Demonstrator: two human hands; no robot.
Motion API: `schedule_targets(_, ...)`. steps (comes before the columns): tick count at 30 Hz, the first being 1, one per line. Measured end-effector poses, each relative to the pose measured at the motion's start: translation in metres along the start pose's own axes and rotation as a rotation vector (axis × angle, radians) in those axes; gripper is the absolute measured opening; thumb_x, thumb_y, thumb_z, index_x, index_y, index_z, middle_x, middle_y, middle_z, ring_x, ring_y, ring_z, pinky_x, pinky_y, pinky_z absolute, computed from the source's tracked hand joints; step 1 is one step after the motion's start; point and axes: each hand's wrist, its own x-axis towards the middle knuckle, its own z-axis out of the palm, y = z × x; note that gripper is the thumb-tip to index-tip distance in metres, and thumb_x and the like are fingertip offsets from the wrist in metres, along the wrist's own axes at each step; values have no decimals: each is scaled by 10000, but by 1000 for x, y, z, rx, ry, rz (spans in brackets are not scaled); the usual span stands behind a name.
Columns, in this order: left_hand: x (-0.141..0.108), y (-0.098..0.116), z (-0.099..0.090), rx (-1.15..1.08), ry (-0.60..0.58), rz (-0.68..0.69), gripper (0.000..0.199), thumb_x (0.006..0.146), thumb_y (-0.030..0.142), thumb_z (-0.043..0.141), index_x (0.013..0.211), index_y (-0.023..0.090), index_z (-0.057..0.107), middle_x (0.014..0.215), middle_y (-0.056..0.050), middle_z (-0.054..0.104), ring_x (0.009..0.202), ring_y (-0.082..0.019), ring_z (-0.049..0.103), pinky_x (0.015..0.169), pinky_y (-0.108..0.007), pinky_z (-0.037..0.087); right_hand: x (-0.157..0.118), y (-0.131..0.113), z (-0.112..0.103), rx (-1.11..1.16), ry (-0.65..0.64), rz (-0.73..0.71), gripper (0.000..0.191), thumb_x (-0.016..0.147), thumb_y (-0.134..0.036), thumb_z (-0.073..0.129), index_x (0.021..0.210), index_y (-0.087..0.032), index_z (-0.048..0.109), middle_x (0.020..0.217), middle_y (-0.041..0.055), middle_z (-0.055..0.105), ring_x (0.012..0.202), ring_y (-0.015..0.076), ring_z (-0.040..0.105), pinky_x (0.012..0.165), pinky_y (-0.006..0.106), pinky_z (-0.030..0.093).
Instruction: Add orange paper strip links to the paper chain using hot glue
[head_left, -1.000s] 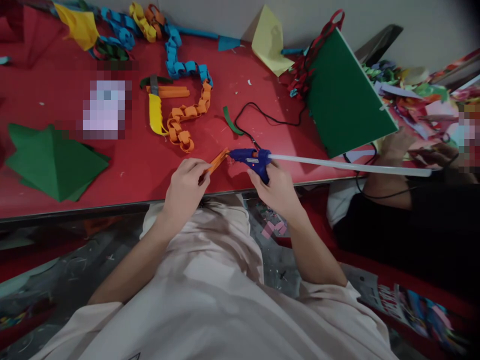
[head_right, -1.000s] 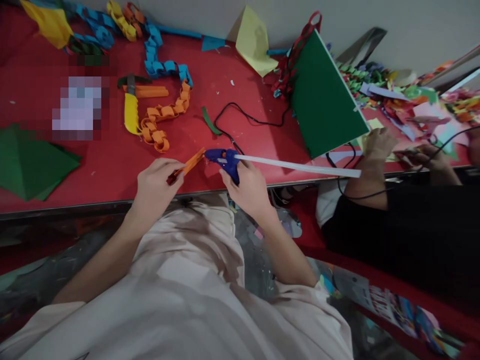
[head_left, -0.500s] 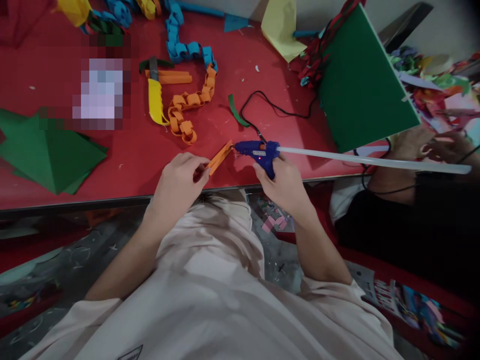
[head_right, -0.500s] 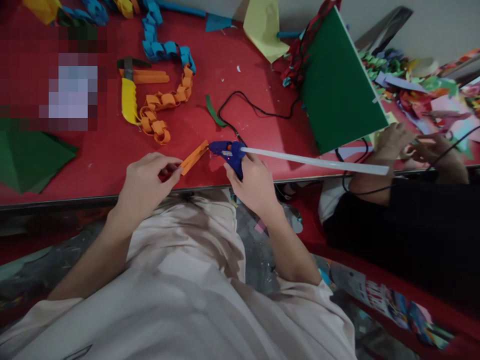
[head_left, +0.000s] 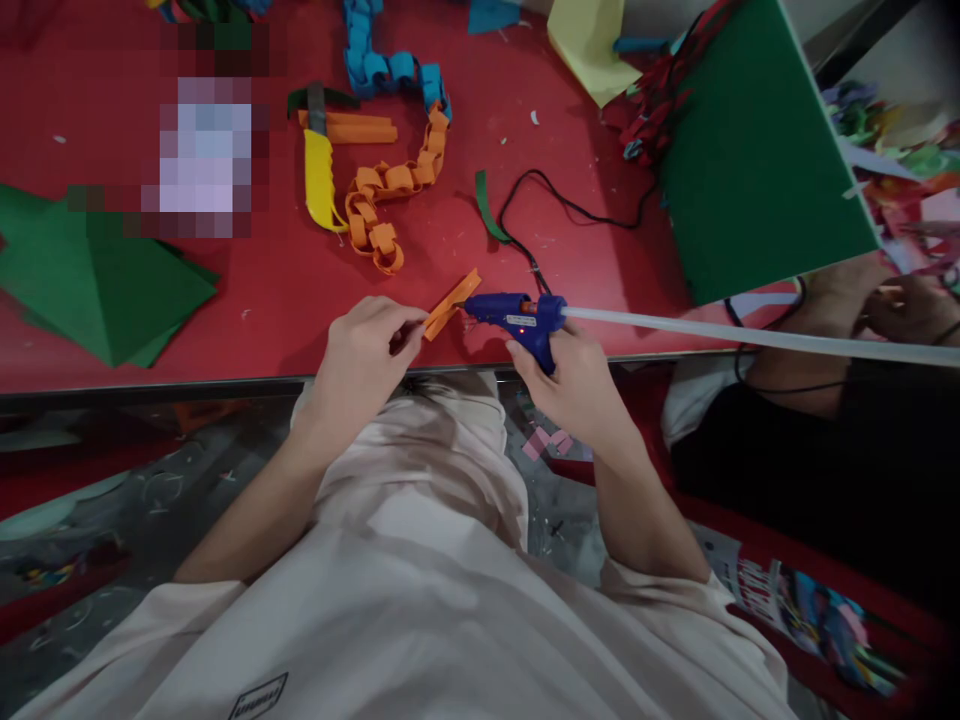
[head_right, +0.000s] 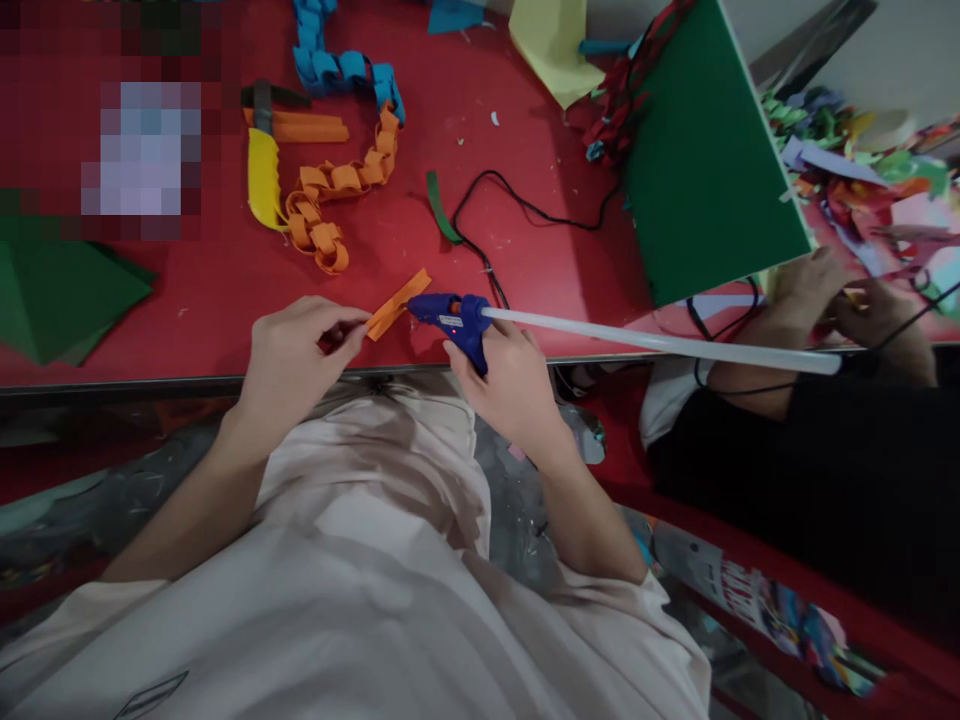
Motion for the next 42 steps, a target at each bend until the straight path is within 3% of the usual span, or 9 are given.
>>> schedule_targets(16,2,6,-3,73,-16,11,123,931,152,669,997,174,771,875,-33,738,785,-157,666,746,-278,514,-14,-15,2,50,-86,-80,321,1035,-417,510,1118,-178,708,996,132,777,987,319,711,859,426,529)
schedule_targets(22,2,1,-6,59,-5,13,131,956,176,652,1013,189,769,908,-33,752,814,-163,688,770,-288,537,-14,-11,-9,258,-74,-102,276,1018,-387,566,1103,-181,727,1022,100,788,935,261,733,833,372,556)
schedule_targets(25,3,-5,-11,111,8,39,157,990,210,620,1051,218,765,945,-39,750,870,-185,690,789,-311,545,-11,8,-14,236,41,-26,294,1009,-426,575,986,-186,742,874,76,758,813,232,709,762,347,551)
schedule_targets(29,4,-11,-18,293,21,158,213,1020,178,562,1124,194,747,1000,-76,732,954,-227,658,823,-359,524,4,40,-1,60,286,76,343,987,-478,564,953,-178,727,932,134,742,920,289,693,839,418,551)
schedule_targets(33,2,-12,-21,507,26,271,237,1007,133,563,1166,179,732,1025,-86,721,968,-257,626,788,-396,472,19,57,19,95,242,92,391,995,-494,531,1090,-162,714,1035,168,747,979,312,691,894,468,556)
schedule_targets(36,0,-13,-20,553,28,306,246,998,115,570,1179,174,724,1038,-83,718,959,-257,615,766,-396,450,9,53,25,61,281,115,464,974,-551,561,1200,-162,675,1101,178,717,1014,322,663,885,495,556)
schedule_targets(38,-1,-13,-20,554,28,306,248,999,110,567,1181,175,723,1042,-83,717,953,-253,613,765,-391,447,-8,42,28,-21,494,139,437,972,-536,566,1188,-169,662,1071,180,691,1003,328,644,855,507,546)
schedule_targets(40,-2,-13,-20,545,31,305,249,1006,114,558,1179,182,724,1041,-81,720,950,-249,615,771,-385,448,-24,24,32,-93,764,119,277,1009,-405,497,1088,-202,668,932,147,675,914,306,645,814,487,528)
schedule_targets(42,-2,-13,-20,536,34,311,245,1013,126,554,1175,191,726,1054,-79,725,957,-247,619,780,-384,451,-31,0,39,-105,724,-77,191,1000,-272,482,1038,-238,666,871,97,686,838,255,660,799,437,512)
